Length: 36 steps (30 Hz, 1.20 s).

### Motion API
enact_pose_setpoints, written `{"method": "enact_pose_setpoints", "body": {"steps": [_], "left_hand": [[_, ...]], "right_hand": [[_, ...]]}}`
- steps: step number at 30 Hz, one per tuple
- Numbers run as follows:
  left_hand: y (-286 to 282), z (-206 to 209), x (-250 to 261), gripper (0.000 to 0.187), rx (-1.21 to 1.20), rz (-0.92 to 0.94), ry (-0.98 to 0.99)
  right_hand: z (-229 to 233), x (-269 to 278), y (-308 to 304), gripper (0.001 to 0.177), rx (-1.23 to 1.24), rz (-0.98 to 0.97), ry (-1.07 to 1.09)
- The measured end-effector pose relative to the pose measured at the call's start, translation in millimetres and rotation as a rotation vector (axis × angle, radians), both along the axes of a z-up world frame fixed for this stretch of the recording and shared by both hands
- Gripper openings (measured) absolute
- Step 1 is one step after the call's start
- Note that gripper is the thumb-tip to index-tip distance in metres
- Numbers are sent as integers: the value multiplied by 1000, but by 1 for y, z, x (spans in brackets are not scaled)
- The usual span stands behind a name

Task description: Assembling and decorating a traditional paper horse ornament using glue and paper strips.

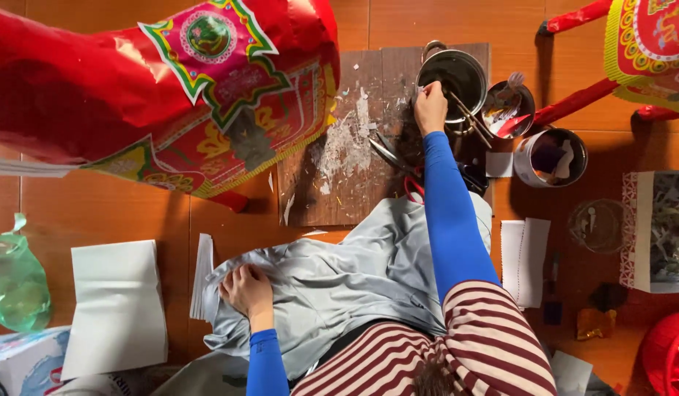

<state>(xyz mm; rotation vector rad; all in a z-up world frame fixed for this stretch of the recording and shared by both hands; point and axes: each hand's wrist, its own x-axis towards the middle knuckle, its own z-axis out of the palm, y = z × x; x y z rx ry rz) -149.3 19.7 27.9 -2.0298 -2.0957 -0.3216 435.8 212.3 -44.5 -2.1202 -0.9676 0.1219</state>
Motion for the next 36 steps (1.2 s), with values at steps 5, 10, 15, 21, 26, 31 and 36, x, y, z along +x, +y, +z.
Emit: {"method": "enact_pose_setpoints", "body": {"steps": [5, 10, 15, 21, 26, 31, 36], "left_hand": [[0, -3, 0, 16, 2, -17, 3], [1, -6, -1, 19, 2, 5, -1], [11, -19, -36, 22, -73, 49, 15], [41, 13, -61, 31, -329, 222, -233], [68, 183, 41, 54, 202, -467, -637], [81, 219, 83, 52, 507, -704, -605], [83, 238, 71, 34, 573, -758, -600]], "right_hand": [[10, -11, -12, 18, -111, 127, 46], [56, -25, -45, 10, -224, 345, -225], [133, -60, -75, 12, 154, 575, 326], [229, -134, -94, 7, 273, 755, 890], [291, -224, -95, 10, 156, 835, 1321], [281, -270, -83, 11, 163, 998, 1529], [291, -282, -82, 17, 47, 1042, 1427]]}}
